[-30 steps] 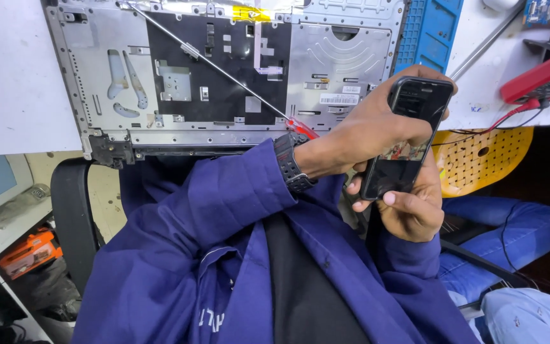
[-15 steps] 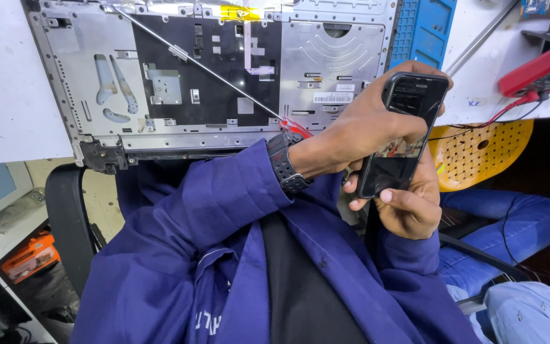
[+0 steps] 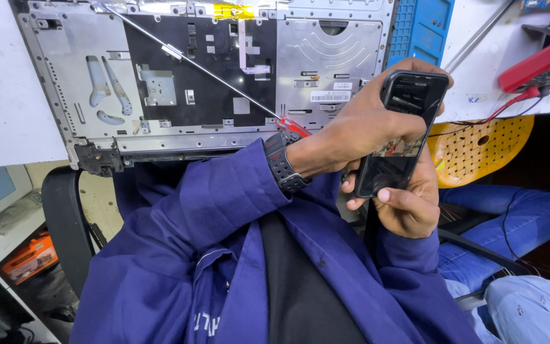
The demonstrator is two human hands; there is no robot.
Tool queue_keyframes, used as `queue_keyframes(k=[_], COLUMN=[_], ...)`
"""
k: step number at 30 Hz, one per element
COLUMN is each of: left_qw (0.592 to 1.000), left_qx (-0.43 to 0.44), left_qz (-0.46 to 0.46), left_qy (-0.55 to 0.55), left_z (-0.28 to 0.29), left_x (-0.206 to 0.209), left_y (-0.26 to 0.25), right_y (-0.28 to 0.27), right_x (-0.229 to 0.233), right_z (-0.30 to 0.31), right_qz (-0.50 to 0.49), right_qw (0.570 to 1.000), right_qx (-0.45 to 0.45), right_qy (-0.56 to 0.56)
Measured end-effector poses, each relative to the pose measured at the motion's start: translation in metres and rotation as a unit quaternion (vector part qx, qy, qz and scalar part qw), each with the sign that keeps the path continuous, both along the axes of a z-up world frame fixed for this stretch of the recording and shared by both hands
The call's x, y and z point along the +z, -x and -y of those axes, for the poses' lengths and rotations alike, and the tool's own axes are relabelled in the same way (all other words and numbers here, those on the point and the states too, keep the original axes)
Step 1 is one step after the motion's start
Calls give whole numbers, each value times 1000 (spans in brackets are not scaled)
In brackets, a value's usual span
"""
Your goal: The person holds a disassembled laptop on their lap while using a smartphone to view reference images. They use a screwdriver to point at internal components and later peel back a piece of thermal shielding foil with their hands.
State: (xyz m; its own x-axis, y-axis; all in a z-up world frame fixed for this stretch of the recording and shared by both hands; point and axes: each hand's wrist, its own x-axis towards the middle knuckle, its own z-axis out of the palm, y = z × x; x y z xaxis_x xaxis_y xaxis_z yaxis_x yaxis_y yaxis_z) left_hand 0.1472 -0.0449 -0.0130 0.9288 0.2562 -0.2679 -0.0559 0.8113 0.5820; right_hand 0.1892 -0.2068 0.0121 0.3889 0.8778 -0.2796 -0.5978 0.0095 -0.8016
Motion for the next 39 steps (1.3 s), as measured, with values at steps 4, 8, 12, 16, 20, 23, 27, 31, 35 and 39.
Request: queue_keyframes(k=[4,8,12,16,20,23,27,31,35,39], left_qw=[1000,999,998,998,998,999,999,999,999,1000], left_qx=[4,12,22,16,16,15,1,4,7,-6], left_qz=[13,33,52,54,56,44,36,27,34,30], left_qy=[14,-3,-3,14,-7,-8,-17,-22,-20,8], left_z=[2,4,9,9,8,6,3,3,3,2], left_x=[-1,-5,-9,-9,-9,-5,-4,-3,-3,0], left_y=[0,0,-1,0,1,1,2,3,2,2], right_y=[1,6,5,8,7,5,0,1,3,4], right_x=[1,5,3,7,6,2,-4,-2,0,0], right_z=[2,-3,2,-1,-2,2,12,11,5,3], right_qz=[-12,33,-15,11,34,23,15,9,16,16], right_qw=[1000,999,1000,1000,999,1000,1000,1000,1000,1000], right_qx=[2,-5,-13,-12,-13,-9,0,-3,-5,-14], right_qy=[4,18,10,13,16,2,17,19,6,10])
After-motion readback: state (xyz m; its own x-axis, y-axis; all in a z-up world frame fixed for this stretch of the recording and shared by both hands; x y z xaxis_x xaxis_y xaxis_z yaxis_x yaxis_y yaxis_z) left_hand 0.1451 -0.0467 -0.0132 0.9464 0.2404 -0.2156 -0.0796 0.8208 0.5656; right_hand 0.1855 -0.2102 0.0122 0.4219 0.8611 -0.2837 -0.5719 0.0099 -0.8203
